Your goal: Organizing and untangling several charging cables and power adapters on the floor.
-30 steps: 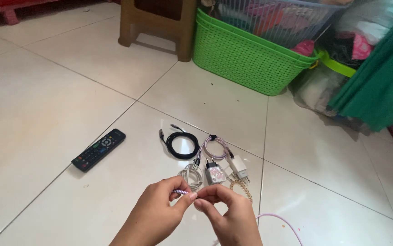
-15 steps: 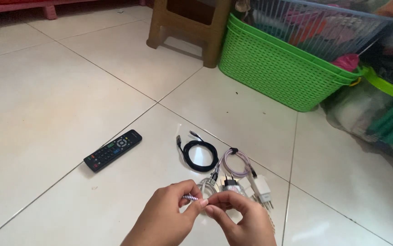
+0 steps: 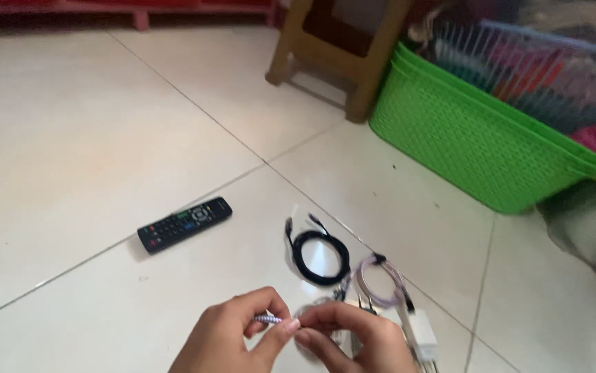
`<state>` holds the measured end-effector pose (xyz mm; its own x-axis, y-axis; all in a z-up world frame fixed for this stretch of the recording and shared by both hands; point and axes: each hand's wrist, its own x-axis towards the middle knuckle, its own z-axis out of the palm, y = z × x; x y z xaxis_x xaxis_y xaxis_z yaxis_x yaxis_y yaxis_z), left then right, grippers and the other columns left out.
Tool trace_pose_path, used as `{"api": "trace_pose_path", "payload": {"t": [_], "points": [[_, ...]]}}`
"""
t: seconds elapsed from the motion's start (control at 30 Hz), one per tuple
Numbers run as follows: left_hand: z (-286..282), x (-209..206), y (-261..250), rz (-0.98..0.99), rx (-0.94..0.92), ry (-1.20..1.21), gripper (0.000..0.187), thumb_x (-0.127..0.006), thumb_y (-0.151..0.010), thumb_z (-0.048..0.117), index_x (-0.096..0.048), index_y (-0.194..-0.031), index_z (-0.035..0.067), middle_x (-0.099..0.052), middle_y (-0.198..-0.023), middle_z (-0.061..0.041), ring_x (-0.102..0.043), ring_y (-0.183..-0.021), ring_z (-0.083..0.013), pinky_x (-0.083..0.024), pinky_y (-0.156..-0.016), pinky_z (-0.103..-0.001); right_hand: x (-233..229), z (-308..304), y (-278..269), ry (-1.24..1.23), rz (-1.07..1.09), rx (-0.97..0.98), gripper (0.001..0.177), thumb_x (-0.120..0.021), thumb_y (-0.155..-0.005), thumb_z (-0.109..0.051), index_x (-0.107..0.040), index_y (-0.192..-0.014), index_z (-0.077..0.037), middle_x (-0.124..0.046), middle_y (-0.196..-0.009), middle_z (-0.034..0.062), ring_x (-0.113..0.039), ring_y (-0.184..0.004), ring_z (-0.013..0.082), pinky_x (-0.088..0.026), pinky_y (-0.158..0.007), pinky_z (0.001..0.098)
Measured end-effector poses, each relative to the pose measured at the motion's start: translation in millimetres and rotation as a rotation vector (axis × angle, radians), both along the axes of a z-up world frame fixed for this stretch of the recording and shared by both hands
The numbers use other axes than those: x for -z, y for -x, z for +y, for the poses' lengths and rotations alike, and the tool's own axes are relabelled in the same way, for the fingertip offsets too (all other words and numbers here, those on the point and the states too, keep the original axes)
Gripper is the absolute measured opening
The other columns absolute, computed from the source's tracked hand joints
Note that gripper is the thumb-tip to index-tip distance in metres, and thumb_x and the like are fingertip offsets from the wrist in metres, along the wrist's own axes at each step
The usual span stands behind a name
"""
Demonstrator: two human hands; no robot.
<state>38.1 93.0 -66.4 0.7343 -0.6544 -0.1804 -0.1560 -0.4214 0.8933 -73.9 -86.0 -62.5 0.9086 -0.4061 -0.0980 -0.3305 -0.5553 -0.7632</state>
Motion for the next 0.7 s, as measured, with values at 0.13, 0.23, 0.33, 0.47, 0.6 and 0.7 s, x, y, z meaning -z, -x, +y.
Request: {"api": "trace_pose_path", "payload": {"t": [0.13, 0.23, 0.33, 0.47, 0.6, 0.7], "points": [[3, -11, 13, 0.054, -0.048, -0.078, 0.029, -0.081, -0.086, 0.041, -0.072, -0.096, 0.016, -0.068, -0.069, -0.013, -0.066, -0.070, -0.0195, -0.056, -0.072, -0.034, 28, -26, 11, 0.034, -0.165, -0.154, 0.022, -0.089, -0.082, -0.022, -0.084, -0.100, -0.009, -0.082, -0.090, 0.0007, -0.078, -0.091, 0.0122, -0.062, -0.084, 0.0287], [9, 2, 38, -0.025, -0.094, 0.144, 0.026, -0.079, -0.086, 0.037, -0.071, -0.093, 0.013, -0.070, -0.070, -0.006, -0.066, -0.066, -0.0178, -0.056, -0.070, -0.033, 2, 5, 24, 0.027, -0.139, -0.051, 0.023, -0.088, -0.077, -0.021, -0.084, -0.097, -0.010, -0.081, -0.086, 0.0017, -0.077, -0.087, 0.0130, -0.062, -0.081, 0.0294], [23, -12, 54, -0.029, -0.117, 0.201, 0.025, -0.078, -0.089, 0.037, -0.071, -0.092, 0.014, -0.070, -0.072, -0.005, -0.067, -0.069, -0.0154, -0.056, -0.068, -0.033, -25, 29, 32, 0.068, -0.118, 0.011, 0.023, -0.088, -0.072, -0.019, -0.084, -0.093, -0.011, -0.081, -0.083, 0.0014, -0.076, -0.082, 0.0128, -0.062, -0.077, 0.0292], [31, -29, 63, 0.027, -0.179, 0.111, 0.024, -0.077, -0.081, 0.034, -0.070, -0.092, 0.013, -0.066, -0.066, -0.009, -0.062, -0.065, -0.0195, -0.055, -0.066, -0.034, 2, 18, 47, 0.115, -0.158, -0.052, 0.022, -0.090, -0.075, -0.020, -0.086, -0.095, -0.013, -0.079, -0.085, -0.0003, -0.074, -0.082, 0.0113, -0.061, -0.074, 0.0272], [35, -20, 59, 0.092, -0.067, -0.005, 0.027, -0.078, -0.085, 0.039, -0.071, -0.091, 0.013, -0.061, -0.064, -0.010, -0.056, -0.065, -0.0160, -0.052, -0.066, -0.031, 3, 15, 52, 0.078, -0.096, -0.107, 0.018, -0.090, -0.081, -0.022, -0.087, -0.098, -0.014, -0.080, -0.088, -0.0014, -0.073, -0.081, 0.0096, -0.058, -0.067, 0.0283], [39, -12, 63, 0.031, -0.017, 0.110, 0.027, -0.077, -0.087, 0.037, -0.071, -0.088, 0.011, -0.060, -0.063, -0.006, -0.056, -0.063, -0.0124, -0.050, -0.064, -0.029, -12, 23, 51, -0.007, -0.036, -0.101, 0.020, -0.086, -0.084, -0.020, -0.084, -0.102, -0.012, -0.082, -0.089, -0.0007, -0.074, -0.081, 0.0096, -0.057, -0.067, 0.0287]]}}
